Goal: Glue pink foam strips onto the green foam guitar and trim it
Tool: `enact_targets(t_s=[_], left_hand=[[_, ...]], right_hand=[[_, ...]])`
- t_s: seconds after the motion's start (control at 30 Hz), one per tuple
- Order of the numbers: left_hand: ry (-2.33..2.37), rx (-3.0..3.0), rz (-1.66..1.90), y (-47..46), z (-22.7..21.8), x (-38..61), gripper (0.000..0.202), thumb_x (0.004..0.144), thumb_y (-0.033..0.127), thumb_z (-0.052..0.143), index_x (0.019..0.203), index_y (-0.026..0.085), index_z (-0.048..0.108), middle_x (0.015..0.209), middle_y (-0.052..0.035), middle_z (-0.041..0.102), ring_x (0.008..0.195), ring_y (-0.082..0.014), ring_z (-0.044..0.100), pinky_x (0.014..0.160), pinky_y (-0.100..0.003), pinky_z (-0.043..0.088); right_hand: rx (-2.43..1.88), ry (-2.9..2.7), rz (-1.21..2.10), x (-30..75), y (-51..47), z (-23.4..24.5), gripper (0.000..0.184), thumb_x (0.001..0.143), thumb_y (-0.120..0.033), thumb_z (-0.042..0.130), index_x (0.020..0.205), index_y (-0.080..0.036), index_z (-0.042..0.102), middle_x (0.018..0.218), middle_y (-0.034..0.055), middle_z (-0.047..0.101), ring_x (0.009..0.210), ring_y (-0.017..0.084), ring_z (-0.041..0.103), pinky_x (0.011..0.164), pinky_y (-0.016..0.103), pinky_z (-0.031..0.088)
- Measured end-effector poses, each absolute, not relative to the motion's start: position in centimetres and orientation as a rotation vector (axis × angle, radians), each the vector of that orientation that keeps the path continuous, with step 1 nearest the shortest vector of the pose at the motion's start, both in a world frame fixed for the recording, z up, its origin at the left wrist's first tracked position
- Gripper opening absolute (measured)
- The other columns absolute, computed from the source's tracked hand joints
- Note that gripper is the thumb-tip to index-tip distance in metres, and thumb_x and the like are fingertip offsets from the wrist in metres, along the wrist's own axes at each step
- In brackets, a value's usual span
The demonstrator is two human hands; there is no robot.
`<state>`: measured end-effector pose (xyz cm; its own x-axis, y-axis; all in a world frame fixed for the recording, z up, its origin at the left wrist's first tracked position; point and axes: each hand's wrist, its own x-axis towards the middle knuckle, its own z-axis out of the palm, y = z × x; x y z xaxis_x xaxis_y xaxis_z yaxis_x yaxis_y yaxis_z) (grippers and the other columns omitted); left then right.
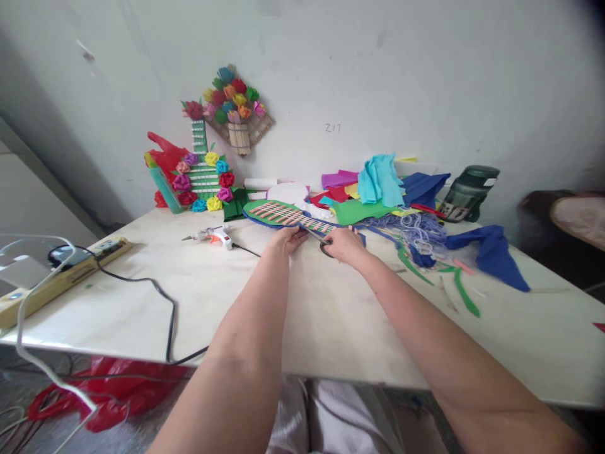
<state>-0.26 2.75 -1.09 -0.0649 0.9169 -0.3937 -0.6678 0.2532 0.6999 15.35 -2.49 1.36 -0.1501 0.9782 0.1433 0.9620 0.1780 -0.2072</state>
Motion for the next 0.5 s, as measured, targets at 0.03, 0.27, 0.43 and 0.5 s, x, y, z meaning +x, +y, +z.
enact_targets(t_s=[0.03, 0.27, 0.43, 0.5], left_hand=[[0.956, 0.327, 1.366, 2.9, -1.2, -0.1, 0.030, 0.080, -0.005, 0.045, 0.100, 0.011, 0.060, 0.088, -0.0119, 0.068, 0.093, -0.0243, 0.068, 0.085, -0.039, 0.056], [0.869, 0.314, 1.514, 4.1, -2.4, 0.3, 0.039, 0.080, -0.005, 0.046, 0.111, 0.014, 0.059, 0.092, -0.0108, 0.069, 0.086, -0.0221, 0.069, 0.081, -0.039, 0.058], [0.818, 0.373, 1.529, 4.2, -2.9, 0.1, 0.044, 0.079, -0.007, 0.044, 0.116, 0.014, 0.057, 0.089, -0.0095, 0.070, 0.083, -0.0217, 0.070, 0.081, -0.041, 0.057], [0.796, 0.414, 1.540, 3.8, -3.0, 0.1, 0.042, 0.079, -0.006, 0.044, 0.114, 0.014, 0.058, 0.087, -0.0092, 0.070, 0.081, -0.0218, 0.070, 0.083, -0.043, 0.056]], right_hand=[[-1.866, -2.209, 0.098, 15.3, -2.4, 1.3, 0.028, 0.073, -0.041, 0.060, 0.095, -0.029, 0.074, 0.109, 0.0075, 0.070, 0.114, 0.029, 0.056, 0.104, 0.049, 0.030], [-1.874, -2.175, 0.086, 15.1, -2.2, 0.8, 0.030, 0.072, -0.041, 0.061, 0.098, -0.030, 0.074, 0.113, 0.0076, 0.069, 0.123, 0.031, 0.050, 0.106, 0.050, 0.027], [-1.869, -2.162, 0.103, 15.1, -2.1, 0.7, 0.031, 0.071, -0.041, 0.062, 0.098, -0.031, 0.074, 0.117, 0.0065, 0.067, 0.126, 0.031, 0.047, 0.107, 0.050, 0.025], [-1.861, -2.161, 0.132, 15.0, -2.2, 0.8, 0.028, 0.072, -0.041, 0.061, 0.094, -0.031, 0.075, 0.108, 0.0060, 0.071, 0.124, 0.030, 0.049, 0.108, 0.049, 0.025]])
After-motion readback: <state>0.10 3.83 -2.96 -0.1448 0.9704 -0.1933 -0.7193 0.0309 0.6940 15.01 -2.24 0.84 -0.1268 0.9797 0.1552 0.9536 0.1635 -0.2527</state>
